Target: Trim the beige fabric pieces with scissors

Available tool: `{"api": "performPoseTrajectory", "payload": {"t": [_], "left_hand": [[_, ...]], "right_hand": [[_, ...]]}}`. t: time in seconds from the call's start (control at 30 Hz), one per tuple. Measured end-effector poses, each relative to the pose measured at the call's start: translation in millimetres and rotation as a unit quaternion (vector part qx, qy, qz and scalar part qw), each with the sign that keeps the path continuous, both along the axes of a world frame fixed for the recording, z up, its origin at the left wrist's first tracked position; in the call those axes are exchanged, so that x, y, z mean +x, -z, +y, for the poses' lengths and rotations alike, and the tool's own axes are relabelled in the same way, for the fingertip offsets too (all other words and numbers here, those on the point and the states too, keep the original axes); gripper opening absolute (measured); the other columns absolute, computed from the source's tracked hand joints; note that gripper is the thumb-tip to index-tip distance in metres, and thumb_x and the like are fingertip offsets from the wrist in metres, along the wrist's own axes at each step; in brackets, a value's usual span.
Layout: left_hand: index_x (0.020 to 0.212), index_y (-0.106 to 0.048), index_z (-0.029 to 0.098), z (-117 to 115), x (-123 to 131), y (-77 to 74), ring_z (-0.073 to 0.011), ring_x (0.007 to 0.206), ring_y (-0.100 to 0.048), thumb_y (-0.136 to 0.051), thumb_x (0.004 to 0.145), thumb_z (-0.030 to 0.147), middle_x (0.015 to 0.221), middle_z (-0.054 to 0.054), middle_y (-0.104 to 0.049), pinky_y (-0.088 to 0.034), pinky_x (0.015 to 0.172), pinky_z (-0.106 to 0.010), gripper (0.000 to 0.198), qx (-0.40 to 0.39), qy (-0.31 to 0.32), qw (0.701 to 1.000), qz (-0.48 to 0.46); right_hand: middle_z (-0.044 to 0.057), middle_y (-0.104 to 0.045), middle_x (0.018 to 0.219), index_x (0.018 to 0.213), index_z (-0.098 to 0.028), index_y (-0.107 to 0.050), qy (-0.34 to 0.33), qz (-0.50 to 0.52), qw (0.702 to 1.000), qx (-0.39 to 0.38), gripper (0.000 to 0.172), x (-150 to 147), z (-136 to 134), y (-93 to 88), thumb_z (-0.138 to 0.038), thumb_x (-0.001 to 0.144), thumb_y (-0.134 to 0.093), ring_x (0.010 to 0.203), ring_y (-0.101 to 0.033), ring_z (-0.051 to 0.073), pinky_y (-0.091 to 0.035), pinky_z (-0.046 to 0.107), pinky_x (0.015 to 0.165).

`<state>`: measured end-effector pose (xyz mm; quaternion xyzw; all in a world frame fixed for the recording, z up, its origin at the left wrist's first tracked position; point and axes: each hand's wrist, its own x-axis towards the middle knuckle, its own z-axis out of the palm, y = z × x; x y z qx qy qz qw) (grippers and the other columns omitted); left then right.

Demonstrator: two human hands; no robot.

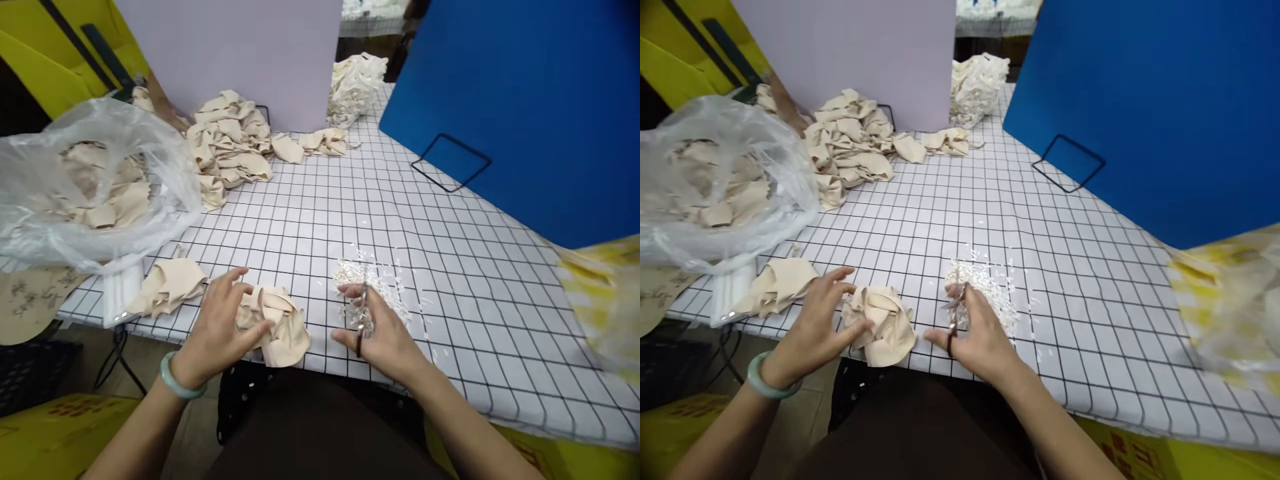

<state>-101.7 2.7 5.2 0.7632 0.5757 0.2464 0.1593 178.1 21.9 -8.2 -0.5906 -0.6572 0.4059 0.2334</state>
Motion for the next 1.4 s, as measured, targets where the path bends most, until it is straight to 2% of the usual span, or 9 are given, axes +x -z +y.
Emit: {"api": "performPoseTrajectory", "payload": {"t": [0.1, 0.23, 0.43, 0.53, 0.6, 0.9, 1.07, 1.23, 1.4], "left_hand": [[0.131, -0.048, 0.022, -30.1, -8.0, 12.5, -0.0349, 0.131, -0.047, -0.069, 0.081, 0.023, 0.140, -0.017, -0.049, -0.045, 0.106, -0.053, 0.054, -0.082, 0.069, 0.994, -0.011], [0.100, -0.057, 0.023, -26.1, 6.1, 13.7, -0.0192, 0.089, -0.061, -0.049, 0.079, 0.002, 0.097, -0.005, -0.062, -0.054, 0.079, -0.031, 0.030, -0.147, 0.090, 0.976, -0.133], [0.086, -0.065, 0.019, 124.4, -17.0, -76.3, -0.0177, 0.077, -0.060, -0.056, 0.073, 0.001, 0.084, -0.002, -0.063, -0.054, 0.071, -0.032, 0.024, 0.022, -0.032, 0.981, -0.192], [0.115, -0.063, 0.018, 196.6, -37.1, -113.8, -0.0266, 0.124, -0.053, -0.050, 0.084, 0.003, 0.123, -0.012, -0.059, -0.045, 0.107, -0.050, 0.036, 0.106, -0.129, 0.962, -0.215], [0.129, -0.056, 0.018, 213.4, -39.5, -109.2, -0.0311, 0.143, -0.035, -0.054, 0.086, 0.007, 0.143, -0.016, -0.047, -0.032, 0.118, -0.056, 0.044, 0.115, -0.154, 0.955, -0.225], [0.135, -0.054, 0.016, 117.5, 46.0, 17.2, -0.0255, 0.114, -0.067, -0.042, 0.101, 0.030, 0.124, -0.015, -0.068, -0.057, 0.096, -0.044, 0.039, 0.006, -0.027, 0.939, -0.343], [0.115, -0.067, 0.019, 74.2, 37.1, 23.7, -0.0253, 0.119, -0.062, -0.055, 0.094, 0.032, 0.121, -0.010, -0.069, -0.048, 0.109, -0.046, 0.027, 0.004, -0.020, 0.962, -0.272], [0.119, -0.060, 0.011, 31.3, -62.7, 9.9, -0.0376, 0.125, -0.052, -0.065, 0.085, 0.029, 0.126, -0.020, -0.060, -0.043, 0.104, -0.063, 0.038, 0.030, -0.200, 0.978, -0.056], [0.096, -0.062, 0.015, 24.4, -70.3, 14.8, -0.0252, 0.090, -0.065, -0.055, 0.090, 0.018, 0.093, -0.010, -0.066, -0.056, 0.081, -0.045, 0.009, -0.047, -0.221, 0.974, -0.027]], "right_hand": [[0.009, -0.064, 0.114, 0.114, -0.024, -0.052, -0.114, 0.052, 0.992, -0.011, 0.052, -39.9, -14.4, 10.7, -0.027, 0.069, -0.077, 0.100, -0.064, 0.027, -0.054, 0.040, 0.082], [0.000, -0.059, 0.080, 0.087, -0.022, -0.049, -0.155, 0.117, 0.981, 0.020, 0.022, -83.4, -15.2, 23.7, -0.009, 0.071, -0.056, 0.071, -0.059, 0.017, -0.048, 0.028, 0.062], [-0.002, -0.059, 0.075, 0.085, -0.021, -0.051, -0.085, 0.191, 0.973, 0.094, 0.013, -126.5, 136.2, -60.6, -0.021, 0.075, -0.059, 0.066, -0.055, 0.016, -0.045, 0.026, 0.058], [0.003, -0.066, 0.093, 0.099, -0.021, -0.055, -0.025, 0.178, 0.974, 0.140, 0.024, -147.0, 220.9, -110.9, -0.028, 0.077, -0.062, 0.076, -0.060, 0.017, -0.047, 0.030, 0.067], [0.007, -0.066, 0.104, 0.100, -0.021, -0.055, 0.011, 0.165, 0.973, 0.161, 0.029, -150.8, 247.8, -116.3, -0.034, 0.076, -0.066, 0.083, -0.061, 0.019, -0.047, 0.032, 0.071], [0.003, -0.072, 0.084, 0.096, -0.021, -0.068, -0.094, 0.104, 0.987, 0.071, 0.028, -112.6, 126.6, -17.3, -0.041, 0.079, -0.060, 0.065, -0.060, 0.016, -0.049, 0.031, 0.062], [0.003, -0.069, 0.080, 0.096, -0.024, -0.068, -0.089, -0.030, 0.989, 0.115, 0.025, -87.8, 99.7, -4.1, -0.041, 0.078, -0.062, 0.065, -0.059, 0.020, -0.048, 0.033, 0.060], [0.000, -0.066, 0.070, 0.081, -0.023, -0.057, -0.057, 0.014, 0.997, 0.057, 0.031, -69.1, 90.4, 6.5, -0.050, 0.077, -0.070, 0.053, -0.053, 0.015, -0.044, 0.029, 0.052], [0.000, -0.067, 0.074, 0.086, -0.024, -0.054, -0.058, 0.016, 0.998, 0.036, 0.035, -80.4, 74.4, 1.3, -0.056, 0.079, -0.068, 0.062, -0.060, 0.018, -0.046, 0.030, 0.058]]}}
